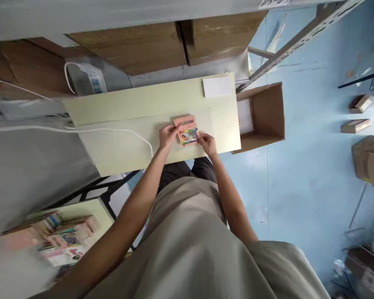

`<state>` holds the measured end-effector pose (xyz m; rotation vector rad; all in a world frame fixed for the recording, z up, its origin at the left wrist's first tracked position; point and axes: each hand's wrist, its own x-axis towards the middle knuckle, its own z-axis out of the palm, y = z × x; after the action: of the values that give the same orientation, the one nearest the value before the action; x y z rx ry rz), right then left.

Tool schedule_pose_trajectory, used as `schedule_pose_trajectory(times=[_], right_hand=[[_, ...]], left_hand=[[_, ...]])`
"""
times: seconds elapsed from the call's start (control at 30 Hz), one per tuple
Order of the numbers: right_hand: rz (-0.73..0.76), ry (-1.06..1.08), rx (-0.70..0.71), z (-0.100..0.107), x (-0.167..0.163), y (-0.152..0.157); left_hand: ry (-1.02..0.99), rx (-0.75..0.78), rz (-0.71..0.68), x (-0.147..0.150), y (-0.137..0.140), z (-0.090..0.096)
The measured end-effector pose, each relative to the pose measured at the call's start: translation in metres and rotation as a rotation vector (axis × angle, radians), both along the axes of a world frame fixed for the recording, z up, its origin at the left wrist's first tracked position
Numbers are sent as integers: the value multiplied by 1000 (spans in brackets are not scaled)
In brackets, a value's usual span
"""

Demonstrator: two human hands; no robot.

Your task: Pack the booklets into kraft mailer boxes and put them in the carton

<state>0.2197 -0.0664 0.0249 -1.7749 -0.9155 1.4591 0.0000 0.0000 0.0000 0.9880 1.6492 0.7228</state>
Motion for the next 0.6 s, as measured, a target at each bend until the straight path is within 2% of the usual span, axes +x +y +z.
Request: schedule_pose_trajectory(times=[0.2,0.33,0.43,0.53,0.6], right_hand=[[160,-270,-84,4,0,3],[67,-519,-93,16,22,-3],[4,-657,-171,23,37,-7],[64,-670,-255,30,41,-9],[117,-689,-241,38,36,-11]], left_hand=[[109,-88,31,2,8,-11],[137,-135,34,1,10,-13],[163,-153,26,0,13,-10],[184,-183,30,-1,15,-6],[185,-201,26,-1,17,-4]])
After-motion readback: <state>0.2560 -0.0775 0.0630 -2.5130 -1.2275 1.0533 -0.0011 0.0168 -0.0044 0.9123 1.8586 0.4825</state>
